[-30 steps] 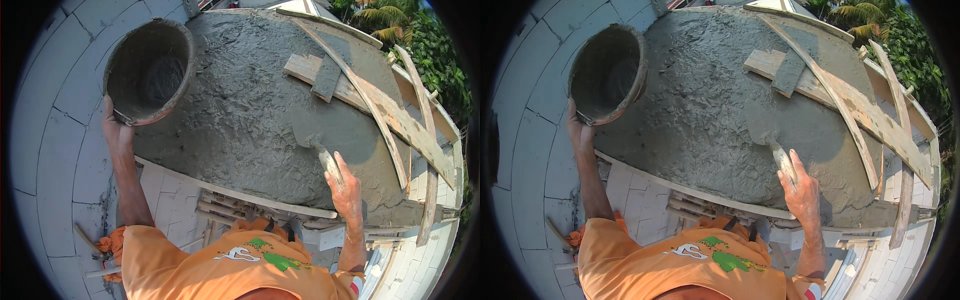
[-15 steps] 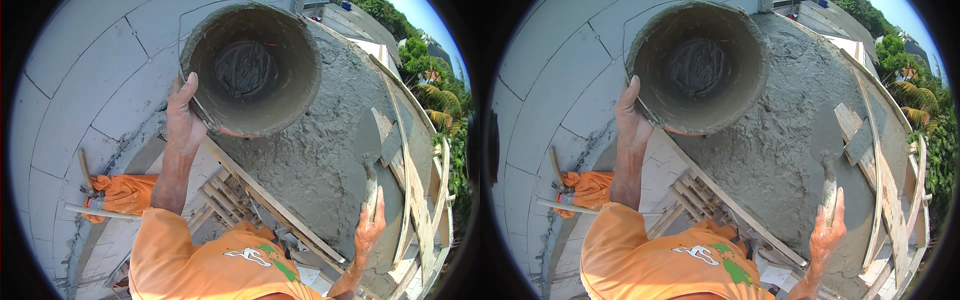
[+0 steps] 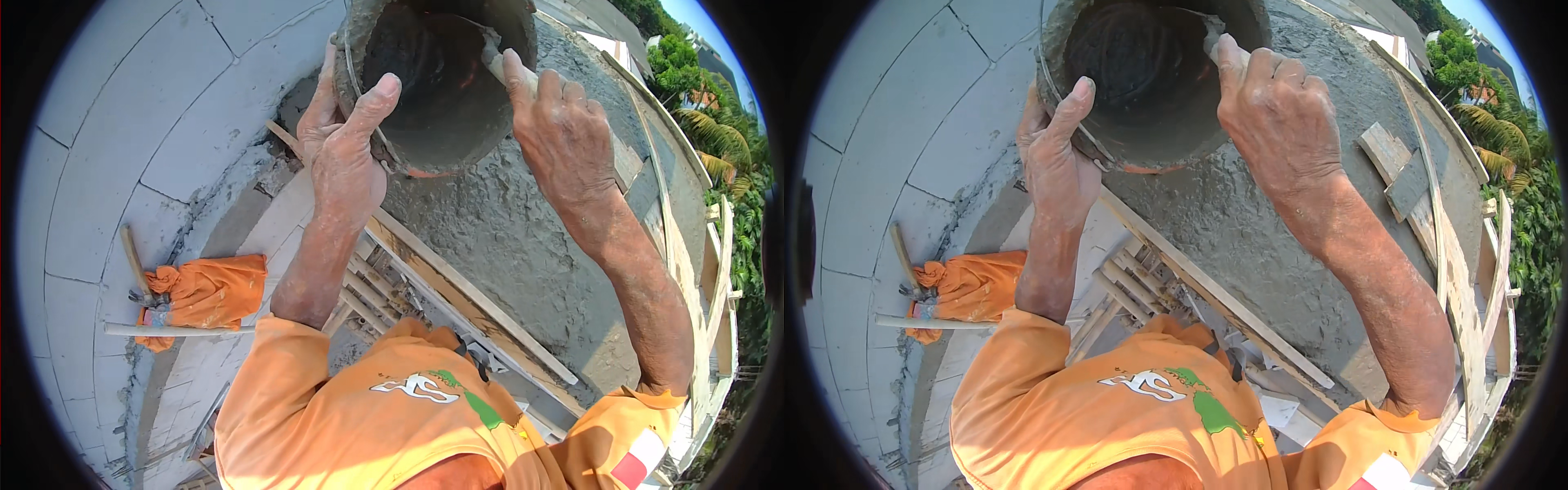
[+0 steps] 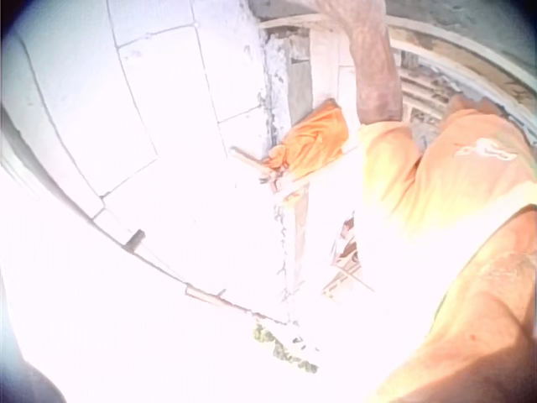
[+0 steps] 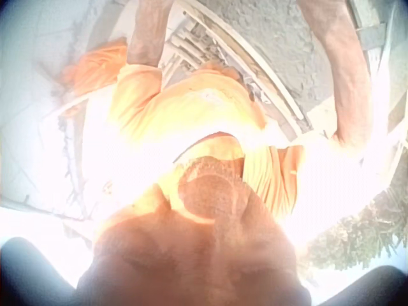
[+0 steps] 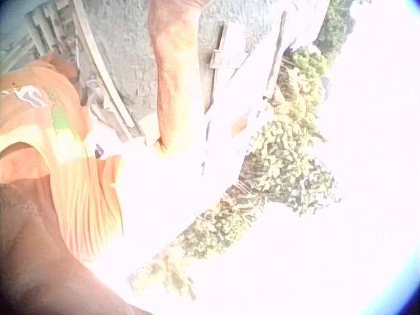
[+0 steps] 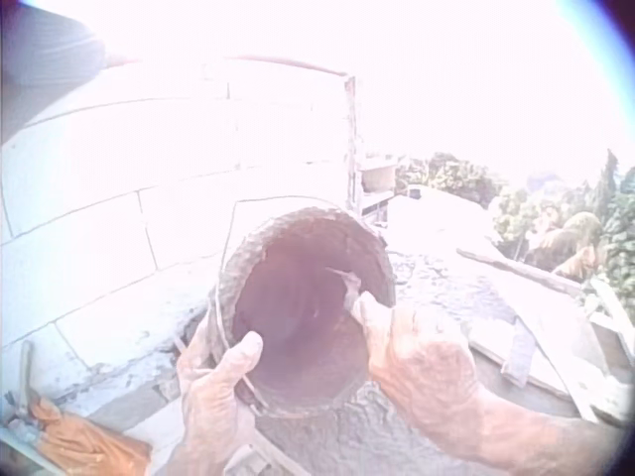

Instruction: The person spreads wet cement onto a structure using a trowel and smooths the edges by hand and with wooden boards.

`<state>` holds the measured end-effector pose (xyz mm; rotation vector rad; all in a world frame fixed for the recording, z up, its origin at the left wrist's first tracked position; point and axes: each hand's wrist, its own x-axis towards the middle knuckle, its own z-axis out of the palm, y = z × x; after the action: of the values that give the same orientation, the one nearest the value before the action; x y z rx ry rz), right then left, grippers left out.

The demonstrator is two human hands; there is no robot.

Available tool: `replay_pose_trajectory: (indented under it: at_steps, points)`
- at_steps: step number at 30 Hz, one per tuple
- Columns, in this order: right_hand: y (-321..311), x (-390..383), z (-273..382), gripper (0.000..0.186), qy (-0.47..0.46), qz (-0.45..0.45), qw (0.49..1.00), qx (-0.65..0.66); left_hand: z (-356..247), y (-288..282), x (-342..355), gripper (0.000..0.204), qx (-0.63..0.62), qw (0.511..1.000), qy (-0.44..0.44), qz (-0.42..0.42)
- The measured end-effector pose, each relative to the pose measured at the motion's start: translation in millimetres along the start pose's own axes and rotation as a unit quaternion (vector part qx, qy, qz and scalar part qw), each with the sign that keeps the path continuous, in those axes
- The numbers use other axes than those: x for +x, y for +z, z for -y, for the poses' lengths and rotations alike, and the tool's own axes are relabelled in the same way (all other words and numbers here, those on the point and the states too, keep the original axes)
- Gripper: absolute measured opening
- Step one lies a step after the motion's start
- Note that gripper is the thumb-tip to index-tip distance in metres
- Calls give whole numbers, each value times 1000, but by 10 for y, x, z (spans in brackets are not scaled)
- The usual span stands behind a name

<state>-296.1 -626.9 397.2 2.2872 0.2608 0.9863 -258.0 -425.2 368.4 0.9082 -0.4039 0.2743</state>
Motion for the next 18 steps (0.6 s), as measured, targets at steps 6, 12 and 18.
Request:
replay_pose_trajectory:
  at_steps: [6, 12, 18]
  points:
    - [-149, 300, 243, 55, -99, 91, 991, 4, -97, -221, 249, 32, 67, 996, 50, 29]
    - [-22, 469, 134, 49, -75, 99, 936, 329, -384, -437, 390, 32, 71, 995, 51, 46]
    - [-51, 737, 253, 45, -11, 206, 752, 626, -676, -608, 294, 37, 30, 999, 35, 19]
